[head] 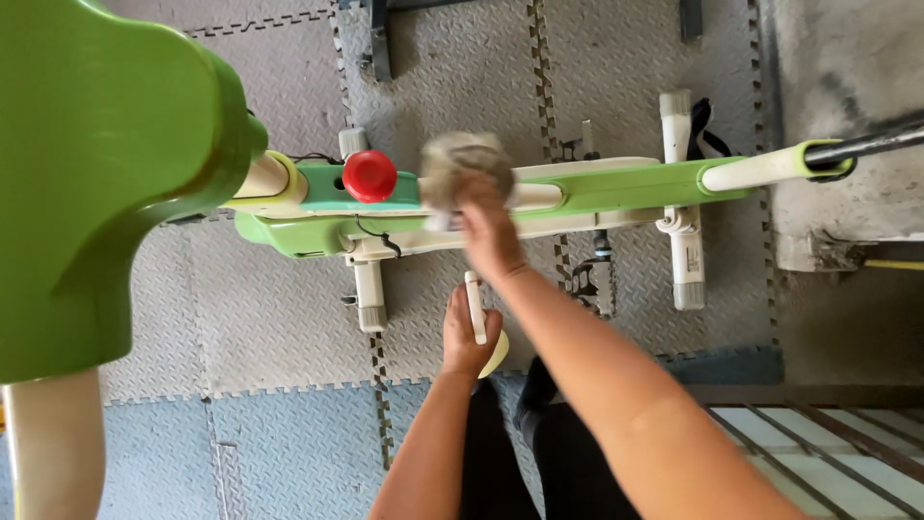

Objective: Cleaning the handlebars, frame, and seat of a stationary exercise bike using a cleaning cloth and a spray bottle.

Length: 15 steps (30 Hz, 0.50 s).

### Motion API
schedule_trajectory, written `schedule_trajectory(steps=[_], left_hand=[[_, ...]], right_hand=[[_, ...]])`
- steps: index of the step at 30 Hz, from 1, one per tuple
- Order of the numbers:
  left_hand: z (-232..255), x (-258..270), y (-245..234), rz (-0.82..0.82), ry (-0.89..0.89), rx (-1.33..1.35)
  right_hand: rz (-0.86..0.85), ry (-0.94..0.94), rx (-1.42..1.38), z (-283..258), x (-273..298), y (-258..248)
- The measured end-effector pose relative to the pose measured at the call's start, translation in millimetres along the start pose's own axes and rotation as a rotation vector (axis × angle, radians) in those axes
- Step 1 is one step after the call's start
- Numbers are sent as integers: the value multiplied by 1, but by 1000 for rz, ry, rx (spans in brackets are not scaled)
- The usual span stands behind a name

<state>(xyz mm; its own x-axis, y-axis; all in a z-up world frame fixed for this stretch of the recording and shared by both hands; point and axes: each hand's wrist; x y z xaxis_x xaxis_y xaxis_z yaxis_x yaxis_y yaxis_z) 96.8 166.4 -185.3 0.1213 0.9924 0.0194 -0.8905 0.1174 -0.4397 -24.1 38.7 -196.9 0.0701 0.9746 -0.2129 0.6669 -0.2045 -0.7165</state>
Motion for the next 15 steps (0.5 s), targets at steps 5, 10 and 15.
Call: schedule_trajectory(steps=[5,10,15], left_hand=[[0,-15,2,-45,-48,10],[-7,-39,4,-180,-46,31],[-14,-72,1,-328,16,15]], right_hand=[[-25,78,22,107,20,-26],[-60,297,214,164,24,-33],[220,949,-856,97,49,-52]])
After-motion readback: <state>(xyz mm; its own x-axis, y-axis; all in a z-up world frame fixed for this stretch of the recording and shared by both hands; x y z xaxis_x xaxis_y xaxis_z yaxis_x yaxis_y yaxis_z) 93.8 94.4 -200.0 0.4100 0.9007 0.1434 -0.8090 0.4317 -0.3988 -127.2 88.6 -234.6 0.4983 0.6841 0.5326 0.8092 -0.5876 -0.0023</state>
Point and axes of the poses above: each hand's wrist, its own x-axis away from the middle knuckle, its own y-axis out of the palm, z = x × y, and after that the axes turned 9 degrees about x, right-handed
